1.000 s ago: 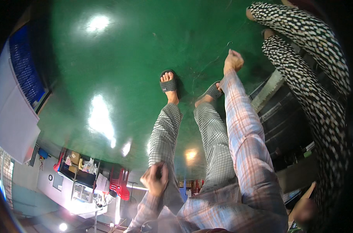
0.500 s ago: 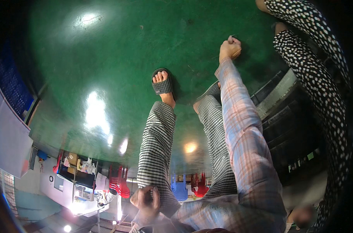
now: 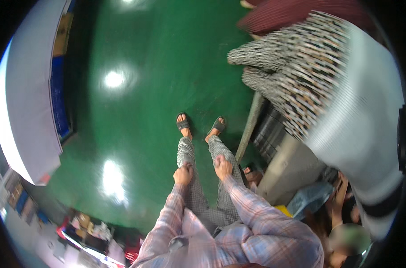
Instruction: The person assembles small metal hardware by attaching hooks to oval plates by hand. They pick up components from the table, connect them, and place the finished assemblies into a white basket. Other people at the table perform the same task simultaneously.
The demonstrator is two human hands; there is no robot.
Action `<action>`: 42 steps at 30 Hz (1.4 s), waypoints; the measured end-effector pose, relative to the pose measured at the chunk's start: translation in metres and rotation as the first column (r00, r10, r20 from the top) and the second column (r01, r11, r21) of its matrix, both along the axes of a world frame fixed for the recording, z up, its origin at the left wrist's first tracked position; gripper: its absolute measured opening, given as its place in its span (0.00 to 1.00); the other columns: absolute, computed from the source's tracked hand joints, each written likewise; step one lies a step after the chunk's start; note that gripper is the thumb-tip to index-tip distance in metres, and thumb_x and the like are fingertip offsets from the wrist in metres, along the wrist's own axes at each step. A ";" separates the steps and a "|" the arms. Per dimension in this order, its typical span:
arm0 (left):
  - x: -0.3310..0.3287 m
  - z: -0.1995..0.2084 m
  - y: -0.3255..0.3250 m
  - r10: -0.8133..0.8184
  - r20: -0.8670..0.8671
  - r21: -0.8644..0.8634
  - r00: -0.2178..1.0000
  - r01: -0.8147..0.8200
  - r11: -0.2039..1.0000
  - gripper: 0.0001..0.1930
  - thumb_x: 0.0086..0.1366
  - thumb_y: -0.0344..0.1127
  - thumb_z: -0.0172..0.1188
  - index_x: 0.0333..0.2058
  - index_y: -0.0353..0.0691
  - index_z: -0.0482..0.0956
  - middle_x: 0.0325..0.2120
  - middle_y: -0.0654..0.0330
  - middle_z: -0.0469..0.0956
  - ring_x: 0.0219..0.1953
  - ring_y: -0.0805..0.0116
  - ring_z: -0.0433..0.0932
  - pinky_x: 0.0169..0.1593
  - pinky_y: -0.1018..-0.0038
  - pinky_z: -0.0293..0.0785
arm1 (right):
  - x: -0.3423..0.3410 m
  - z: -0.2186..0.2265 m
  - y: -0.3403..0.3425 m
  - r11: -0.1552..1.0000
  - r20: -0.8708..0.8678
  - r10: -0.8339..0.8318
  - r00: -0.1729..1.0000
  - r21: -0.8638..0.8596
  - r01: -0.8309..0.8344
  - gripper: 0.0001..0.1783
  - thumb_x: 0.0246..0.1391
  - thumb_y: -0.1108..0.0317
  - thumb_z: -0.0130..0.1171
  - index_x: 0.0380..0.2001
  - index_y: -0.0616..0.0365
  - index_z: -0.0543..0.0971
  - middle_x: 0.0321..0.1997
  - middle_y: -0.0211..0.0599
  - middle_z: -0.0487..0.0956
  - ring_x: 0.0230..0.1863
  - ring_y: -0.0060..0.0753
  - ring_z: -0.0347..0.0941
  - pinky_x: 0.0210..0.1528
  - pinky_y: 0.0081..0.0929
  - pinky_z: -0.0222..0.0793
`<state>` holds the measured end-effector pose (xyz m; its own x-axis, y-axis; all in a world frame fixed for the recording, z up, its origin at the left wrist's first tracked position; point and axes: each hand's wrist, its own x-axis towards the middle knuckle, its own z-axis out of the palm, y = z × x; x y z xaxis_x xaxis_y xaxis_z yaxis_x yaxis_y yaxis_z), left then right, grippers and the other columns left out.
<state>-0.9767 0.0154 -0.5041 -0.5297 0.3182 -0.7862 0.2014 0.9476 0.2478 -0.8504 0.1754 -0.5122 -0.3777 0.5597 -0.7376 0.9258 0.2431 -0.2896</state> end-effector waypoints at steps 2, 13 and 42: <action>-0.017 0.016 0.020 -0.129 0.159 0.030 0.979 0.126 0.992 0.15 0.57 0.50 0.52 0.37 0.51 0.79 0.24 0.50 0.80 0.30 0.48 0.79 0.37 0.58 0.76 | 0.016 0.076 0.002 0.999 -0.033 0.007 0.999 -0.038 -0.009 0.10 0.53 0.58 0.51 0.35 0.50 0.72 0.25 0.47 0.77 0.28 0.56 0.74 0.32 0.50 0.66; -0.108 0.167 0.202 -0.757 -0.264 0.256 0.597 0.800 0.542 0.10 0.53 0.46 0.55 0.32 0.52 0.79 0.27 0.49 0.79 0.32 0.46 0.78 0.36 0.55 0.74 | 0.128 0.192 0.176 0.264 -0.486 -0.699 0.525 0.507 0.821 0.11 0.51 0.59 0.55 0.33 0.54 0.73 0.23 0.44 0.77 0.29 0.52 0.74 0.31 0.43 0.68; 0.226 0.191 0.497 -0.852 -0.273 0.705 0.446 0.696 0.138 0.21 0.64 0.33 0.47 0.56 0.38 0.64 0.59 0.50 0.60 0.63 0.52 0.55 0.64 0.61 0.49 | 0.201 0.118 0.223 0.021 -0.135 -0.982 0.131 0.612 0.791 0.39 0.56 0.56 0.49 0.65 0.60 0.48 0.70 0.54 0.42 0.70 0.59 0.32 0.68 0.54 0.31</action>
<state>-0.7505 0.5125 -0.3133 0.4279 0.8920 -0.1456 0.6095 -0.1659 0.7752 -0.6495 0.3986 -0.3943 0.8343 0.5207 -0.1813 0.4866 -0.8500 -0.2017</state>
